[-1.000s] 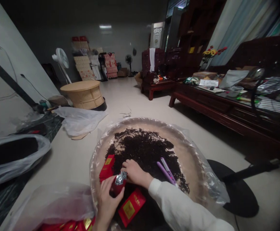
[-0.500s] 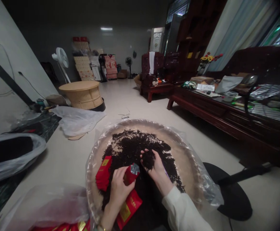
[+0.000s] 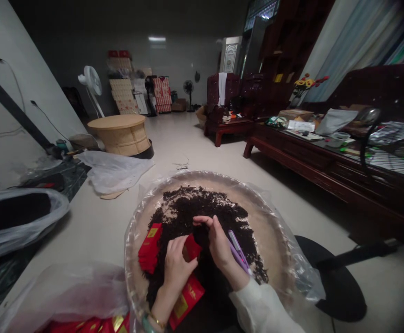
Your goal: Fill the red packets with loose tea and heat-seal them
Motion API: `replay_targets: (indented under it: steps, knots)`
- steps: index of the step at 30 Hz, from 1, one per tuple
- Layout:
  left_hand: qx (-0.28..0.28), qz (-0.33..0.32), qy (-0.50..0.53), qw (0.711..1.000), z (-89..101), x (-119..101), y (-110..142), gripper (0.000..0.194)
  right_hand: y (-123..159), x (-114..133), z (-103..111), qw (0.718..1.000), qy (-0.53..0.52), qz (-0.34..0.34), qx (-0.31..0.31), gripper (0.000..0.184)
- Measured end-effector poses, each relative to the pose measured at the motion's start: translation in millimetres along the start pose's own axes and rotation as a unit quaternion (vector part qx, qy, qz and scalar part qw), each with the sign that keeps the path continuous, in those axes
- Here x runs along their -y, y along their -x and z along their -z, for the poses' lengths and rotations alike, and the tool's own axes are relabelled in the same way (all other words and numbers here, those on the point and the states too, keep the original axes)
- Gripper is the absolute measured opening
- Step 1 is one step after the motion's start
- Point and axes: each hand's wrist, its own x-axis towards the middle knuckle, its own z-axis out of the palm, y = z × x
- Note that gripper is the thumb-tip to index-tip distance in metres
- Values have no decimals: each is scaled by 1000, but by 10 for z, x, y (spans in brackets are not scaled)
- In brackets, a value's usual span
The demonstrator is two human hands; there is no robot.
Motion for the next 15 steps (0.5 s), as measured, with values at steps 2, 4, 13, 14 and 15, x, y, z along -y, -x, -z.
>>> replay_targets:
  steps: [2, 4, 13, 14, 15]
  knots:
    - [-7, 2, -3, 1000, 0, 11, 3, 44, 35, -25, 34, 999, 31, 4, 38, 64]
    - [-12, 4, -5, 1000, -2, 17, 8, 43, 80, -29, 70, 994, 50, -2, 95, 65]
    - [-53, 1, -5, 999, 32, 59, 62, 45, 180, 168, 211, 971, 200, 88, 102, 47]
    - [-60, 2, -6, 998, 34, 74, 72, 46, 203, 185, 215, 957, 252, 109, 91, 42]
    - [-67, 3, -6, 998, 32, 88, 82, 46, 233, 197, 213, 936, 312, 132, 91, 35]
